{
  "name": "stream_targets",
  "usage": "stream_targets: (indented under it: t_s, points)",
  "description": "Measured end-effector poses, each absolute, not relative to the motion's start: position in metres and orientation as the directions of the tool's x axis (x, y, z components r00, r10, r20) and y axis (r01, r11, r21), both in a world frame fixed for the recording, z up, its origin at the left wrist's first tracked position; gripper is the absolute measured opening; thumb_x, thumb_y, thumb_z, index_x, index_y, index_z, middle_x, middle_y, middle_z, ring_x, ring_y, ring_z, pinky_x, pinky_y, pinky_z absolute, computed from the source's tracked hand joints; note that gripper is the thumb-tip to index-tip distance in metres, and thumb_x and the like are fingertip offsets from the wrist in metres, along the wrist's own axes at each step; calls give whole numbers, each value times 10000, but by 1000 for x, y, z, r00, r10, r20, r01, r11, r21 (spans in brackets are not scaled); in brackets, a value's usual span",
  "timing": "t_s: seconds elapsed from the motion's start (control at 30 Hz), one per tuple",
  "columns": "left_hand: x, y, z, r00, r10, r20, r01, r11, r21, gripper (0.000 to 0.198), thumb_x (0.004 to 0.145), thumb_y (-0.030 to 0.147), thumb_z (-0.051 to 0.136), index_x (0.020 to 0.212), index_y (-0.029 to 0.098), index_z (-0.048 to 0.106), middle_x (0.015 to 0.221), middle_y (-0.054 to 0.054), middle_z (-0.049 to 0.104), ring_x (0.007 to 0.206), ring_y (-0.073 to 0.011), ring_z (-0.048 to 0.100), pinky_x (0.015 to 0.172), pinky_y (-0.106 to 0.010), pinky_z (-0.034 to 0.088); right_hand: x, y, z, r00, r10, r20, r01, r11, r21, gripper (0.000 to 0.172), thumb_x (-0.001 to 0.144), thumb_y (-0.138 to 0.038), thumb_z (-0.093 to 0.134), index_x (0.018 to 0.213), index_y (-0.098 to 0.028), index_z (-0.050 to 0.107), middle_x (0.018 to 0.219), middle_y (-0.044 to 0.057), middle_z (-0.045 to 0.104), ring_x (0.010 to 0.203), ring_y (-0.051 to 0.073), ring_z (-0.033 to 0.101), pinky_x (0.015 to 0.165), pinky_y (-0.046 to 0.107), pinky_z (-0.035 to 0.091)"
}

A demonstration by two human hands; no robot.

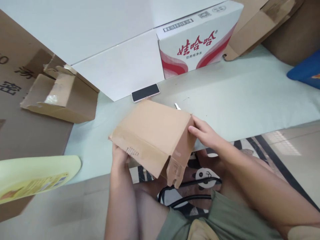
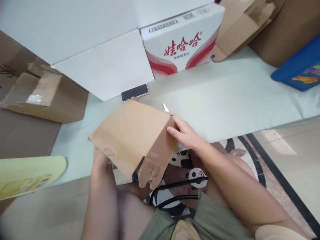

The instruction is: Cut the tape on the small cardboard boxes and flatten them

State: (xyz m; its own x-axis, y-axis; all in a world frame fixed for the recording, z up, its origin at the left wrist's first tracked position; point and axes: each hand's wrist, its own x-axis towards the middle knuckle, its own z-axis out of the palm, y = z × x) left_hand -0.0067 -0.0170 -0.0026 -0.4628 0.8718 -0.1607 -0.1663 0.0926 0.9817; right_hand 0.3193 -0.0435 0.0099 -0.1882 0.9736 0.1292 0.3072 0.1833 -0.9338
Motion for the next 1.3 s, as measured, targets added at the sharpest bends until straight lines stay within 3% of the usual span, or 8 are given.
stream_targets:
  t_s: [0.13,0.33,0.5,0.67,0.83,1.03,1.17,1.3]
  points:
    - [0,-20,4,-512,836,-196,-198,107,974,256,756,481,729,762,232,669,746,-15,719,702,-180,685,662,-285,570,322,-43,11,-300,947,120,178,179,-968,682,811,-665,597,1324,-218,551,1262,125,652,1180,349,595,941,483,515]
    - [4,-19,20,-370,909,-192,-281,88,956,310,752,542,706,834,243,692,866,-53,752,947,-246,712,778,-337,585,320,-40,15,223,965,141,473,19,-881,624,729,-431,715,1289,-228,527,979,70,627,874,256,605,821,457,511]
    - [6,-15,30,-370,918,-143,-319,19,948,380,792,606,622,973,285,716,953,-54,764,1092,-265,679,826,-344,586,321,-35,9,356,931,81,292,-28,-956,540,733,-388,687,1225,-228,533,1050,71,590,891,208,584,771,380,508]
    - [9,-20,32,-374,912,-167,-386,10,922,380,824,581,586,1034,290,711,976,-58,764,1107,-273,670,786,-346,593,309,-39,10,12,960,-278,-81,-276,-958,446,720,-510,718,1033,-204,630,929,59,652,544,99,483,471,260,388]
    - [17,-22,35,-357,907,-222,-535,-4,845,277,894,451,509,927,262,709,893,-49,755,1011,-239,695,785,-328,588,297,-53,26,-231,924,-305,-297,-366,-882,423,644,-501,805,841,-164,642,681,1,631,385,24,317,346,197,203]
    - [4,-23,32,-207,842,-498,-591,298,750,157,801,260,533,718,181,641,645,-25,649,537,-136,619,553,-251,534,311,-69,54,228,953,-199,-312,-123,-942,428,629,-495,843,751,-178,583,499,-74,516,324,15,287,297,176,196]
    - [0,-26,34,-170,838,-518,-592,334,734,147,772,220,517,688,162,623,608,-9,611,495,-112,582,528,-231,506,345,-105,55,644,759,-93,-186,38,-982,483,605,-537,847,749,-209,525,475,-87,510,327,70,424,303,205,349]
    - [5,-25,37,-144,854,-500,-597,328,732,117,754,216,542,675,164,611,597,0,596,495,-102,570,535,-220,497,410,-140,47,820,572,19,7,23,-1000,535,525,-568,854,789,-239,524,528,-69,557,392,124,529,357,261,439]
